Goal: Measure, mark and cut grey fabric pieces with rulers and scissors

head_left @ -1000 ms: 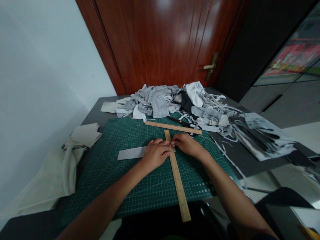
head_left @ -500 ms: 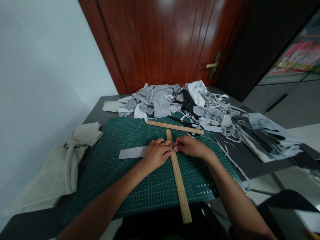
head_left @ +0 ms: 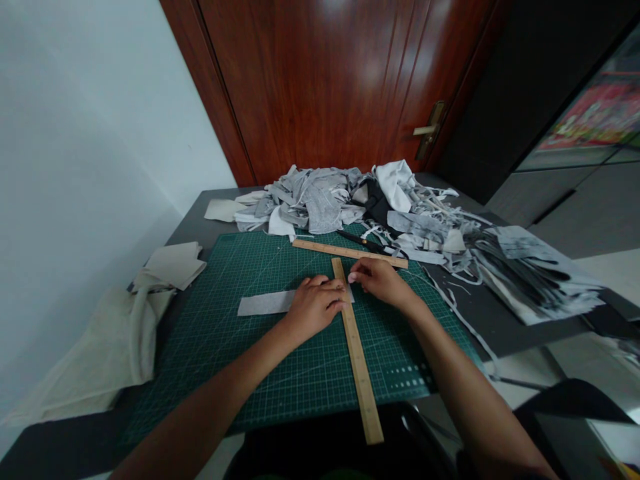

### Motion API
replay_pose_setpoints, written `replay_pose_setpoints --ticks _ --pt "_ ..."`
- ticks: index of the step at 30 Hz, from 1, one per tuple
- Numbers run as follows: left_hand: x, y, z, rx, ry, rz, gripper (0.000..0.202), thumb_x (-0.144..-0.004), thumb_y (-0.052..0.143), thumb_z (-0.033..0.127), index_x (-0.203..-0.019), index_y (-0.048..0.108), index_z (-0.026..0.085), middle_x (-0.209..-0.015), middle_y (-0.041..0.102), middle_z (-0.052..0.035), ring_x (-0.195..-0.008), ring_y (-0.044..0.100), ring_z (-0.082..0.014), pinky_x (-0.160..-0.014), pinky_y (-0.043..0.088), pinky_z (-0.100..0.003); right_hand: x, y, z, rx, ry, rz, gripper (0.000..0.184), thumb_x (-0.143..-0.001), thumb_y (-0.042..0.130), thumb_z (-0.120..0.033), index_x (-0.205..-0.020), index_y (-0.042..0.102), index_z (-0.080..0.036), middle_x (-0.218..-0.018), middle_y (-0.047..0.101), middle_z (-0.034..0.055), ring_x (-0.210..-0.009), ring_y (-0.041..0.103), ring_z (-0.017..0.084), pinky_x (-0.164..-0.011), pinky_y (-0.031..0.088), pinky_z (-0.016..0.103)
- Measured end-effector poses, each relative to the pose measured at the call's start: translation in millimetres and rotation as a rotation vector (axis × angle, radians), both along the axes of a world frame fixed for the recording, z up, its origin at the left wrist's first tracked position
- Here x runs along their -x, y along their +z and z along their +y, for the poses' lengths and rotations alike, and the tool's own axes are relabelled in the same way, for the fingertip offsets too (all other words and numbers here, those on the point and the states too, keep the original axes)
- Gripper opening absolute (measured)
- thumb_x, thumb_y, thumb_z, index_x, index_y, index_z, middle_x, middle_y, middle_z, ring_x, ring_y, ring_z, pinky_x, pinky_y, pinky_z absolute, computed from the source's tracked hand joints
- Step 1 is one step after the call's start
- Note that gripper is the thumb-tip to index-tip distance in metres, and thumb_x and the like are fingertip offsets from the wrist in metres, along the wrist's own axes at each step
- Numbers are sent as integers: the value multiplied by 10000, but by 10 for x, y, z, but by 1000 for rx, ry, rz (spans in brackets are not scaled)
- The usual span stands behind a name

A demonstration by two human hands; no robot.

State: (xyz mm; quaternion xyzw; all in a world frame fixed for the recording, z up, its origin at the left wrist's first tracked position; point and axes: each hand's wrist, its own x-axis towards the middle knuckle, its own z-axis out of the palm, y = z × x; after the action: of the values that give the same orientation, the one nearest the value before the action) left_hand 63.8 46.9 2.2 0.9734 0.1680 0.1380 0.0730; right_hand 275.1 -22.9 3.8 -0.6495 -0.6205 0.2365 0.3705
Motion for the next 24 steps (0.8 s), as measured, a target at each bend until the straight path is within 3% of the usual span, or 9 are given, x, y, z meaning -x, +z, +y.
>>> replay_pose_setpoints --ticks 5,17,24 --pt "-8 10 -10 12 21 4 148 -1002 636 327 -1028 780 299 -1200 754 18 -1092 599 -251 -868 442 -408 40 -62 73 -93 -63 -116 136 -870 692 -67 -790 715 -174 -752 716 20 -730 628 179 -706 440 282" --pt "-6 3 -1 6 21 16 146 -1008 634 337 -1027 773 294 -1206 749 30 -1111 595 -256 -863 435 -413 93 -54 52 -74 -11 -201 170 -924 648 -78 -824 748 -172 -757 732 33 -737 644 185 -702 419 279" --pt "-7 27 -16 10 18 18 136 -1005 640 318 -1059 762 294 -1121 748 28 -1075 595 -247 -836 423 -386 76 23 -25 26 69 -151 183 -905 645 -68 -790 745 -168 -711 702 11 -676 610 157 -649 396 258"
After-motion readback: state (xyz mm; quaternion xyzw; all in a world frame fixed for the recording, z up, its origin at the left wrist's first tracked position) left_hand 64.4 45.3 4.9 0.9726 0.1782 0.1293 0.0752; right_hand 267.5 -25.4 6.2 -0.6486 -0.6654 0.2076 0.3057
